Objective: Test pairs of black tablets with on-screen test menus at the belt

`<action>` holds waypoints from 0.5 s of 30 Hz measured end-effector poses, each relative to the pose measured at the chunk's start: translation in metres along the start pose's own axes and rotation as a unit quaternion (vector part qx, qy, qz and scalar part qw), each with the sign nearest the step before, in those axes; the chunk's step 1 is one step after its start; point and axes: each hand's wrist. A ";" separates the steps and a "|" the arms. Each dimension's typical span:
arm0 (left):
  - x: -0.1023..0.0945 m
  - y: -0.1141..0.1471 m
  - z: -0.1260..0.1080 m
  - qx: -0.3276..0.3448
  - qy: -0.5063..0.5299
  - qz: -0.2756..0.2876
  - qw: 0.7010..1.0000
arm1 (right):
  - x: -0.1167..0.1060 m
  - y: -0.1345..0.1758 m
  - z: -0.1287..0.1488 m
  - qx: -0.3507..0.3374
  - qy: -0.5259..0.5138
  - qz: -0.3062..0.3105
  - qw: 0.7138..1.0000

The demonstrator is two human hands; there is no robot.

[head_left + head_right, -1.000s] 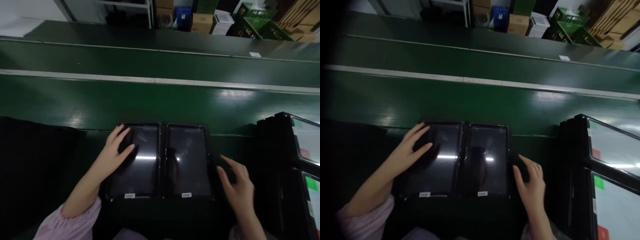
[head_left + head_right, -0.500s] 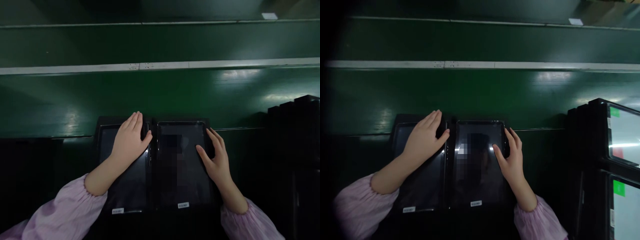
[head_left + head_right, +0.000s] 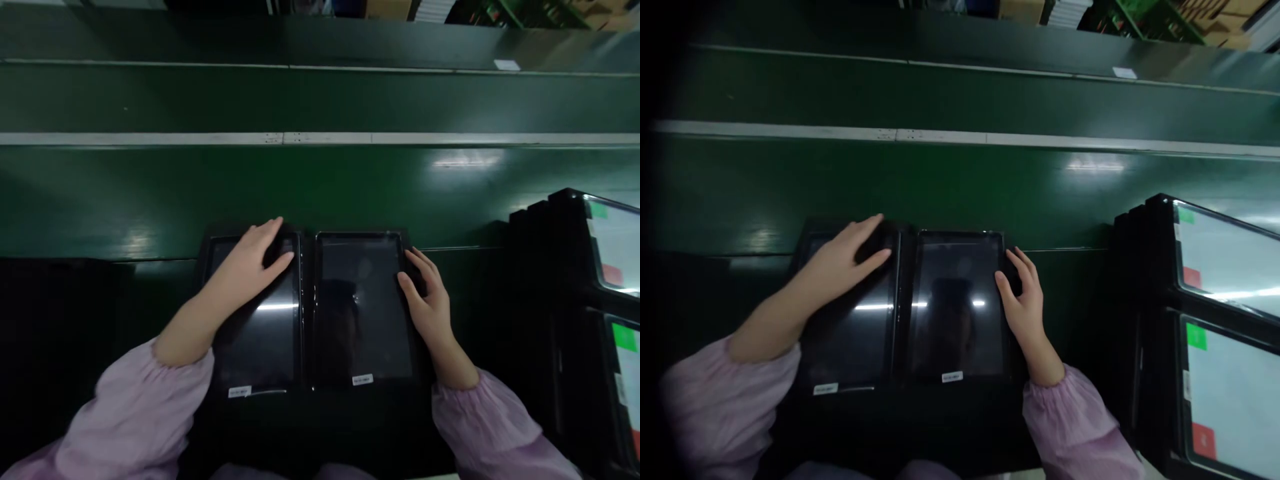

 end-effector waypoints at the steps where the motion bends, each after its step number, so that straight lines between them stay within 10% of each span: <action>1: -0.002 0.019 0.009 0.007 0.010 -0.006 1.000 | -0.003 0.004 -0.002 0.008 -0.017 0.005 1.000; 9: 0.018 0.211 0.064 -0.087 -0.029 0.042 0.995 | -0.015 0.038 -0.012 0.094 -0.089 0.003 0.992; 15: 0.026 0.222 0.064 -0.157 -0.031 0.011 0.987 | -0.009 0.043 -0.004 0.082 -0.043 -0.034 0.995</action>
Point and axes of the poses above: each hand's wrist, its own y-axis away from the middle knuckle, its own x-axis out of the palm, z = x × y, and after that the axes turned 10 degrees about x, right-handed
